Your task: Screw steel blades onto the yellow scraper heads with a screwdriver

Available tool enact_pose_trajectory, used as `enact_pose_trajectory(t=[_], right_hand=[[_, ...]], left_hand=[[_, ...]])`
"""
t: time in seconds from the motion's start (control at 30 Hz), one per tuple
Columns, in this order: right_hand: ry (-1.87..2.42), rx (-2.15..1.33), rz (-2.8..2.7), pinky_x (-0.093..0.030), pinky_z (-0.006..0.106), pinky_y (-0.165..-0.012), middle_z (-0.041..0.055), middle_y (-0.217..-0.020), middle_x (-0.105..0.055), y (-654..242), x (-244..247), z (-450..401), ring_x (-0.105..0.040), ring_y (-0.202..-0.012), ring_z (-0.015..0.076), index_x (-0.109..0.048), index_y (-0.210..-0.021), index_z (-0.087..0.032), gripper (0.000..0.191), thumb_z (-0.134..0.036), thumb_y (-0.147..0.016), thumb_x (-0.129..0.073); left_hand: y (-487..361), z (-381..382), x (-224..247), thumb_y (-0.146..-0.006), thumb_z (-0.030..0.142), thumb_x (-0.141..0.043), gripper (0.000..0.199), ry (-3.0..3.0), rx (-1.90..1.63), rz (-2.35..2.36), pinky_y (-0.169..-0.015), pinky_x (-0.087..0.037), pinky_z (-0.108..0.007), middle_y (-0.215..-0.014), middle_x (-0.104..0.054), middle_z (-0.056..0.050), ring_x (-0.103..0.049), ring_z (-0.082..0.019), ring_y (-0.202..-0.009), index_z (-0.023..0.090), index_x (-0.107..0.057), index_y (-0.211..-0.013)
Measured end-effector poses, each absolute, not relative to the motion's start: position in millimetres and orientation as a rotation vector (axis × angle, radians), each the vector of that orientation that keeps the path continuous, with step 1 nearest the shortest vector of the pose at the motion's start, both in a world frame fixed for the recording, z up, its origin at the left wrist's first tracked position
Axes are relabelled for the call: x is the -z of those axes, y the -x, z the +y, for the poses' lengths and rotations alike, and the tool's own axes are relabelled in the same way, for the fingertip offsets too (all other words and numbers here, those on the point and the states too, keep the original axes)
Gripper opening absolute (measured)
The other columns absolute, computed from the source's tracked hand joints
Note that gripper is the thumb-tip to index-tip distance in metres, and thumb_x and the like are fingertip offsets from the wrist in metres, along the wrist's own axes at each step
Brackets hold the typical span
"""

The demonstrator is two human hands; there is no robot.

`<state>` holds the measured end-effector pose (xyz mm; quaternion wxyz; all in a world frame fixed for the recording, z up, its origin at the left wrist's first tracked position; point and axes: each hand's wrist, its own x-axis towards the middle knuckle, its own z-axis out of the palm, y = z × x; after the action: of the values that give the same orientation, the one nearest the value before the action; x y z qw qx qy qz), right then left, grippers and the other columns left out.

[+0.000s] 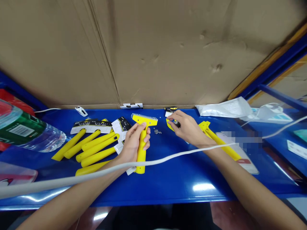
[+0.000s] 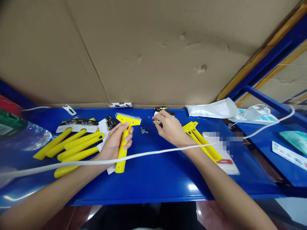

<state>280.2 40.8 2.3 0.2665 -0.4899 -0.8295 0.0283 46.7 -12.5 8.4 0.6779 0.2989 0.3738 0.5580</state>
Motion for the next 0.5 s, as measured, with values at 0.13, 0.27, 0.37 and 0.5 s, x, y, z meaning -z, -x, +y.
enact_pose_trajectory(t=[0.13, 0.27, 0.37, 0.5], right_hand=[[1.506, -0.186, -2.464, -0.055, 0.041, -0.098, 0.0136, -0.13, -0.074, -268, -12, 77, -0.072, -0.116, 0.0305, -0.075, -0.124, -0.019, 0.025, -0.021, -0.102, -0.064], [1.571, -0.376, -2.597, -0.052, 0.031, -0.091, 0.0101, -0.123, -0.079, -254, -21, 121, -0.073, -0.112, 0.0258, -0.077, -0.121, -0.02, 0.028, -0.019, -0.093, -0.077], [1.581, -0.523, -2.638, -0.05, 0.025, -0.076, 0.0062, -0.102, -0.081, -251, -23, 144, -0.072, -0.088, 0.0181, -0.08, -0.11, -0.018, 0.019, -0.022, -0.091, -0.079], [1.604, -0.682, -2.658, -0.045, 0.025, -0.061, 0.0034, -0.077, -0.075, -252, -23, 155, -0.062, -0.059, 0.013, -0.079, -0.096, -0.015, 0.01, -0.023, -0.093, -0.075]], left_hand=[[-44, -8, -1, -0.082, 0.035, -0.088, 0.035, -0.667, -1.269, 0.824, -0.038, -0.033, -0.017, -0.083, -0.064, 0.0, -0.046, -0.005, -0.051, 0.019, -0.058, -0.086], [-44, -7, 2, -0.081, 0.035, -0.089, 0.037, -0.65, -1.265, 0.817, -0.037, -0.033, -0.017, -0.082, -0.064, 0.0, -0.045, -0.005, -0.051, 0.019, -0.056, -0.085], [-45, -9, -1, -0.08, 0.037, -0.09, 0.039, -0.649, -1.252, 0.819, -0.037, -0.032, -0.018, -0.081, -0.063, 0.001, -0.045, -0.006, -0.051, 0.019, -0.055, -0.084], [-47, -15, -7, -0.083, 0.039, -0.089, 0.039, -0.678, -1.172, 0.793, -0.037, -0.034, -0.018, -0.082, -0.063, 0.0, -0.044, -0.005, -0.052, 0.019, -0.055, -0.083]])
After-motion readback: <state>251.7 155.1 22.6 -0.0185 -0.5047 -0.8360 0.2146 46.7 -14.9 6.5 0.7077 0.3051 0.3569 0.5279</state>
